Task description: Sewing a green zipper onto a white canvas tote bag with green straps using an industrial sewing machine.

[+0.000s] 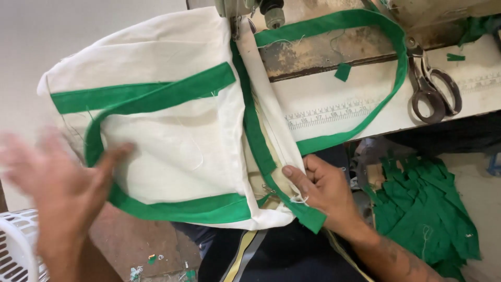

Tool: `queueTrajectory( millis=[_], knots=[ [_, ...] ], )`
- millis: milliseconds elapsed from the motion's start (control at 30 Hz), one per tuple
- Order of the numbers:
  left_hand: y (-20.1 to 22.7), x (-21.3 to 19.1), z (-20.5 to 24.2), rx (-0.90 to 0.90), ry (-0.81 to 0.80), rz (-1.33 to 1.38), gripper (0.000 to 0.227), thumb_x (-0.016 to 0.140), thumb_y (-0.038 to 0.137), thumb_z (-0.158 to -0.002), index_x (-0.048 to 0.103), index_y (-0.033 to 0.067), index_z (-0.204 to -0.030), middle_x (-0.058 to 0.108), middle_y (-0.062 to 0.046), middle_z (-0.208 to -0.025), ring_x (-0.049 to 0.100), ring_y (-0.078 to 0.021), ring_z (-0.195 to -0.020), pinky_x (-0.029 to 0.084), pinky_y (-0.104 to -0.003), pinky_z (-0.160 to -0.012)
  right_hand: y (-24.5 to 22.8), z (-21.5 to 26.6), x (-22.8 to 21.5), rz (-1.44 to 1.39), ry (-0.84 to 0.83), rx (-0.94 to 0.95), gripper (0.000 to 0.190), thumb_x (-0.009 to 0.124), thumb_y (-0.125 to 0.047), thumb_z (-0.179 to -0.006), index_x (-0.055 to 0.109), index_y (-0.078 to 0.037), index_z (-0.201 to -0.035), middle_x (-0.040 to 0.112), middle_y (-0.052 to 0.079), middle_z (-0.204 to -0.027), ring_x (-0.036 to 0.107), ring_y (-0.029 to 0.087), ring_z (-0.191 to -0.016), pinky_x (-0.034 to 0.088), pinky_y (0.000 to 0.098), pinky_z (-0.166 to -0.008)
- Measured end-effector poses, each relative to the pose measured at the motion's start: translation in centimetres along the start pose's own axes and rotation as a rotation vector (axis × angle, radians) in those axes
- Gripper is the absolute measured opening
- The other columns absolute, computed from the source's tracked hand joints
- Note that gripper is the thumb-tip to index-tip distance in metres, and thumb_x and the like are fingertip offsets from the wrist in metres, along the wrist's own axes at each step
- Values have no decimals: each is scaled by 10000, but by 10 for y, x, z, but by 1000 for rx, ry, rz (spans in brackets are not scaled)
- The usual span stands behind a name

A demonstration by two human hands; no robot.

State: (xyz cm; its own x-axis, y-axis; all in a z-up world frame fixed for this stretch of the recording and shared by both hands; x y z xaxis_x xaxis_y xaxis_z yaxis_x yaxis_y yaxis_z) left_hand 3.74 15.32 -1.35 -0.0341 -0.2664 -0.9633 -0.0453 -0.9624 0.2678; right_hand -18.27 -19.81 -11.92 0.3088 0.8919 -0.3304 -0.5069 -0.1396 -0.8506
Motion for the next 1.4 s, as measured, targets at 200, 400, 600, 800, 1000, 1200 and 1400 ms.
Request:
queueTrajectory(
  millis=[200,400,600,800,1000,1200,1400],
  knots=[
    [-25,-10,-20,76,-141,565,514,793,80,-979,661,43,-1475,727,-119,-1401,674,-232,-1261,529,-380,-1125,-36,12,13,235,-4,-129,508,685,-420,-1079,442,-159,-717,417,-58,-643,429,71,-587,322,339,-522],
    [-30,9,-84,-71,-283,-309,892,804,563,-1035,366,-115,-1415,709,-547,-1190,699,-738,-1049,561,-694,-809,-32,13,50,-12,-360,15,413,554,-79,-1035,912,-155,-1228,793,30,-546,792,83,-543,649,217,-672],
    [181,-17,-17,865,476,-303,405,600,-148,-868,719,9,-1222,668,-168,-1106,629,-345,-964,496,-441,-735,-20,13,37,81,-164,30,305,789,-241,-954,605,-89,-765,778,99,-512,864,161,-512,632,309,-506],
    [249,97,-46,1039,81,-226,274,557,-104,-971,687,-129,-1211,671,-287,-1136,748,-425,-922,676,-519,-534,-27,11,22,224,-141,-21,345,717,-328,-1018,555,-118,-799,728,20,-458,834,164,-491,577,324,-541],
    [237,63,-42,1073,115,-144,81,553,-11,-1032,602,-37,-1091,595,-230,-1078,652,-442,-780,561,-578,-362,-29,11,16,337,-205,-23,368,715,-364,-1037,514,-136,-831,735,18,-469,849,195,-511,572,346,-586],
    [88,-3,-57,645,-604,15,165,601,316,-1078,730,216,-1051,749,30,-847,692,-133,-668,632,-294,-639,-19,5,12,344,-285,61,404,667,-458,-1042,506,-151,-833,758,39,-497,862,250,-572,576,374,-638],
    [139,-36,-25,703,136,-4,65,915,76,-1244,867,95,-1284,672,-188,-1122,655,-338,-866,537,-473,-867,-18,2,17,353,-277,-1,414,675,-473,-1048,488,-148,-871,711,50,-501,822,243,-526,449,402,-557]
  ],
)
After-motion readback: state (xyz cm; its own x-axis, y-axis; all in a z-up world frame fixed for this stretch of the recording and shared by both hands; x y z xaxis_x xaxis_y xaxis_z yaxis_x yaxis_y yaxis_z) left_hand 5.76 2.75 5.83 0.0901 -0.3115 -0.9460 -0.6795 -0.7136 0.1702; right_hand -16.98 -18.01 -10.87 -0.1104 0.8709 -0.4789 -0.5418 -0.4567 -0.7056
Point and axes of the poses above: each hand's wrist, its own z-axis away from the middle knuckle, its own x-axis out of the palm, y = z × x, the point moved 7 cm from there along -z, towards the middle knuckle
